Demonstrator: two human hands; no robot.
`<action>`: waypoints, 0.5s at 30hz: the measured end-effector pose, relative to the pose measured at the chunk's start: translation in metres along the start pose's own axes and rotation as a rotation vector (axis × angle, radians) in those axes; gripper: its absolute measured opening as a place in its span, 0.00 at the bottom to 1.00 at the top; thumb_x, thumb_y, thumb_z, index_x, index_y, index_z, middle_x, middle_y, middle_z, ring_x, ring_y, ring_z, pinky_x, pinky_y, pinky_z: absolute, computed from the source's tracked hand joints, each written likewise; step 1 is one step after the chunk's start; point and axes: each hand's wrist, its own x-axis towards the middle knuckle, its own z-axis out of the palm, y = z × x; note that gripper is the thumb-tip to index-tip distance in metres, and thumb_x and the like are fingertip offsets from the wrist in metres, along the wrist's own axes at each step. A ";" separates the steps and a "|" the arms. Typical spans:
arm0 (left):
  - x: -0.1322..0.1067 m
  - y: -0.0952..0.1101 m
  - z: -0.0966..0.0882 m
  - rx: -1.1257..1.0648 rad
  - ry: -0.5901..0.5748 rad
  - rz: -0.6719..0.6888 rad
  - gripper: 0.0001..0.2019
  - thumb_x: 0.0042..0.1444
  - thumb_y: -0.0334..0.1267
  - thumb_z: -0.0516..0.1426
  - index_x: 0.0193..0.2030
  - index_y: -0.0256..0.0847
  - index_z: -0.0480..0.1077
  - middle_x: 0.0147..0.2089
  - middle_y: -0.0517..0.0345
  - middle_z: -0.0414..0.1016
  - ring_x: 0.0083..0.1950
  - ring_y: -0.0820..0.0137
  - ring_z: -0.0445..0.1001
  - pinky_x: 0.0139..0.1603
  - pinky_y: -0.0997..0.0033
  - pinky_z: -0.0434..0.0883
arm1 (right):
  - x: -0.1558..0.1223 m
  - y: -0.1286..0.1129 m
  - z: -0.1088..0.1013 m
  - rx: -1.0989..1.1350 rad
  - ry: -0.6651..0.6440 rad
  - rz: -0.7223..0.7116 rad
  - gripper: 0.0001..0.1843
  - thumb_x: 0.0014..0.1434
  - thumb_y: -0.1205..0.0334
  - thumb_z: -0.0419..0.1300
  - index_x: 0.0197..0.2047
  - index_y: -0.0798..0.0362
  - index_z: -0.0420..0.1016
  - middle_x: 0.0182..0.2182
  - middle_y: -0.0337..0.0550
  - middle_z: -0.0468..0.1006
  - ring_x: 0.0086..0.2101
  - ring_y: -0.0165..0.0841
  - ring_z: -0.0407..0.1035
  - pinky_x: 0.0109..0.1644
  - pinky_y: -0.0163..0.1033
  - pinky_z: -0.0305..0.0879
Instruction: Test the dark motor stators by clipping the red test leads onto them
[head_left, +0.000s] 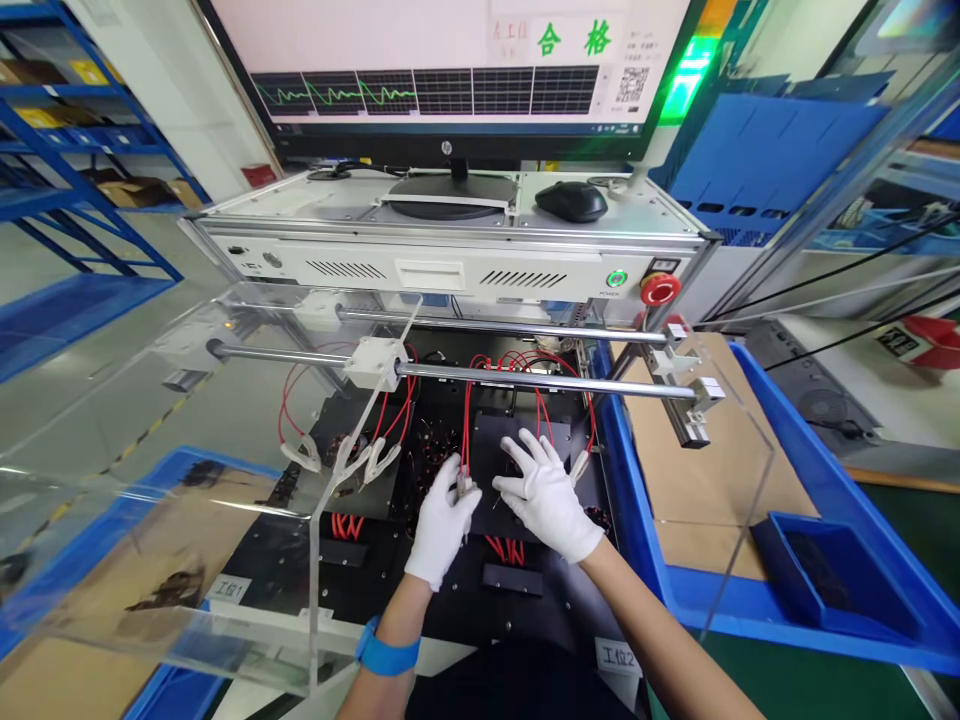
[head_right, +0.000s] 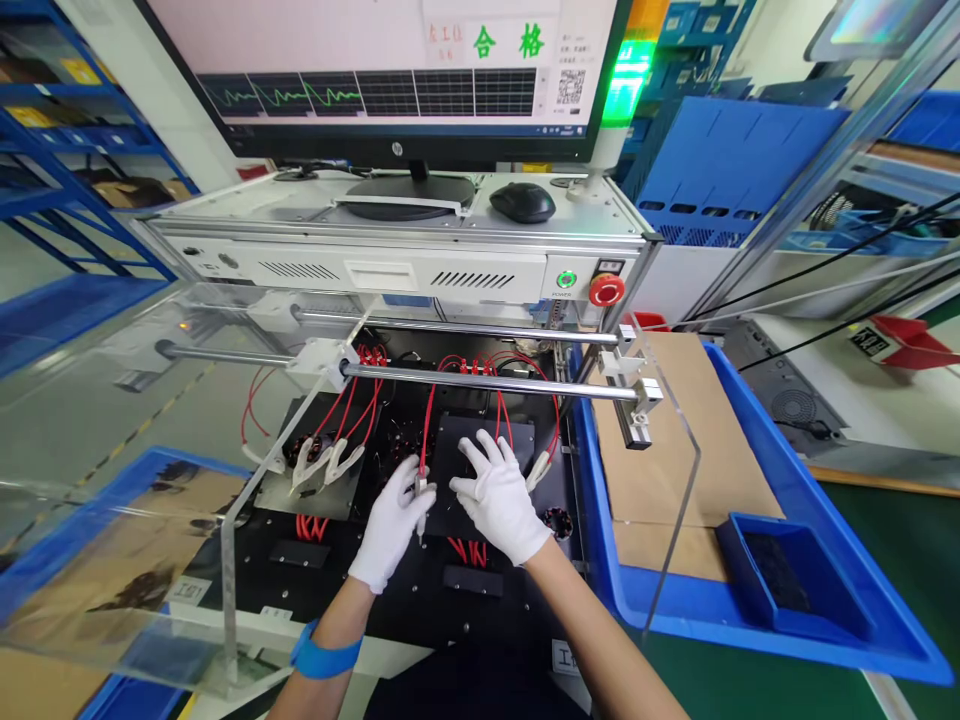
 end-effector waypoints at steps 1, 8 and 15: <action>0.002 0.006 0.005 -0.160 -0.004 -0.022 0.32 0.49 0.37 0.60 0.60 0.47 0.53 0.54 0.49 0.65 0.50 0.62 0.71 0.56 0.53 0.66 | 0.000 0.000 0.003 -0.004 -0.018 0.002 0.09 0.53 0.62 0.60 0.37 0.42 0.78 0.59 0.41 0.60 0.60 0.48 0.45 0.61 0.59 0.42; 0.023 0.008 0.024 -0.563 0.078 -0.034 0.36 0.47 0.35 0.62 0.61 0.50 0.48 0.46 0.55 0.67 0.40 0.67 0.74 0.50 0.56 0.71 | 0.001 0.001 0.010 -0.025 -0.043 0.019 0.05 0.52 0.61 0.61 0.33 0.44 0.79 0.58 0.40 0.61 0.60 0.48 0.46 0.61 0.59 0.40; 0.025 -0.001 0.027 -0.583 0.093 -0.054 0.35 0.48 0.36 0.61 0.60 0.50 0.48 0.45 0.56 0.66 0.41 0.67 0.74 0.51 0.56 0.71 | 0.003 -0.002 0.008 -0.028 -0.042 0.031 0.05 0.52 0.62 0.60 0.30 0.46 0.78 0.57 0.41 0.63 0.60 0.46 0.47 0.61 0.58 0.41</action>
